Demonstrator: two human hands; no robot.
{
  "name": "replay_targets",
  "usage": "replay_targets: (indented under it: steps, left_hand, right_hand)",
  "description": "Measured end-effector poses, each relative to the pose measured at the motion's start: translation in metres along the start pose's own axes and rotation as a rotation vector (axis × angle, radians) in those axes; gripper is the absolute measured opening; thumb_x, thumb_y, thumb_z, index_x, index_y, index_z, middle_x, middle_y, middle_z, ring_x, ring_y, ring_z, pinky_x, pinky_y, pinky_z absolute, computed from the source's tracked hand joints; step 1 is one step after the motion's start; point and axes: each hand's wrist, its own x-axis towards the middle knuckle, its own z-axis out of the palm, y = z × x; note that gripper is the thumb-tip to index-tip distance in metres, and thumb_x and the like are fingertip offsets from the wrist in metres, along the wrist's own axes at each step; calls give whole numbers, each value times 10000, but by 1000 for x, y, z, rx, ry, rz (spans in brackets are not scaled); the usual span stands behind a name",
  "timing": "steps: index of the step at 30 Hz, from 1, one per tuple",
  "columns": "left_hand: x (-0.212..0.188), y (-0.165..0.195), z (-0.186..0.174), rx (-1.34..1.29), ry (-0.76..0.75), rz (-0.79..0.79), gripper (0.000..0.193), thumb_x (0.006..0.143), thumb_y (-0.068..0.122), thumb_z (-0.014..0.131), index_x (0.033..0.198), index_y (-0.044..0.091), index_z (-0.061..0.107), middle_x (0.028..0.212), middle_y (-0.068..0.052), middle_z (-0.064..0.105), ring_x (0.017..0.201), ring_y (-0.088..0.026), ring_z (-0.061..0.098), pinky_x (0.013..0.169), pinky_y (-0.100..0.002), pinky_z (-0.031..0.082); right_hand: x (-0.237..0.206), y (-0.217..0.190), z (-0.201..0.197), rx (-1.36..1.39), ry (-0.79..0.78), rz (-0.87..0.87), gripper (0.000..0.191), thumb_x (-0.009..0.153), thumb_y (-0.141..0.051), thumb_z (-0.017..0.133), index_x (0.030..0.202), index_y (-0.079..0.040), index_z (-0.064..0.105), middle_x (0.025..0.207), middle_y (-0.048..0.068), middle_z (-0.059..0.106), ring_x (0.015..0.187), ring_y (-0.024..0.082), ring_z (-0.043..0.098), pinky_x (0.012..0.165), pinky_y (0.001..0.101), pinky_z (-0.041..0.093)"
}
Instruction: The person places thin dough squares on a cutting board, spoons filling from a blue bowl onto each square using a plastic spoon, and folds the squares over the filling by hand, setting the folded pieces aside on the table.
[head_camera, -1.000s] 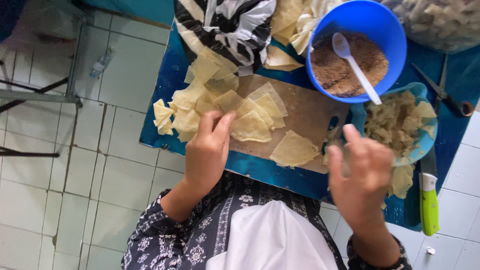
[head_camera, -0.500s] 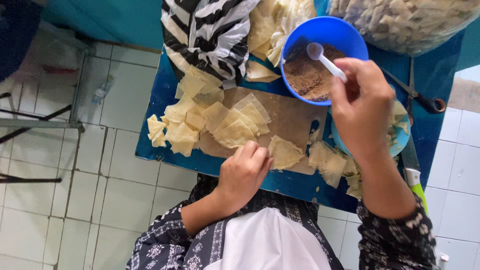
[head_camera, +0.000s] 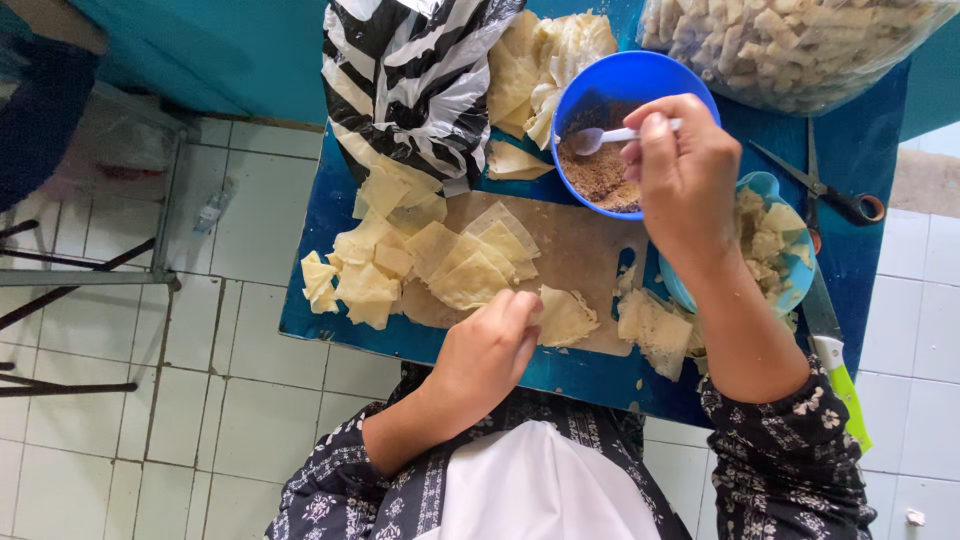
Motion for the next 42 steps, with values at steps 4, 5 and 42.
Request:
replay_targets:
  steps: [4,5,42]
  left_hand:
    - [-2,-2,-3,-33,35,-15,280,915,94,689,1163,57,564,976,-143,629,891,-350,665,722,-427,541]
    - [-3,-3,-4,-39,47,-17,291,916,94,691,1175,56,564,981,-141,632,893,-347,667,724,-425,541]
    - [-29,-19,18,-347,225,-43,449,982,16,691,1402,65,538,1005,-100,643,825,-211,694,724,-315,571]
  right_hand:
    - [0,12,-6,273,55,52,193,1142,-105,474,1117,15,624,887,88,685,718,131,656,663,266,565]
    - [-1,15,-8,323,63,65,199,1136,-104,474,1118,23,626,892,103,685,719,143,662,669,280,575]
    - [-189,-6,-35,-344,-431,-770,203,847,81,617,1048,55,627,929,170,678,815,319,692,759,432,578]
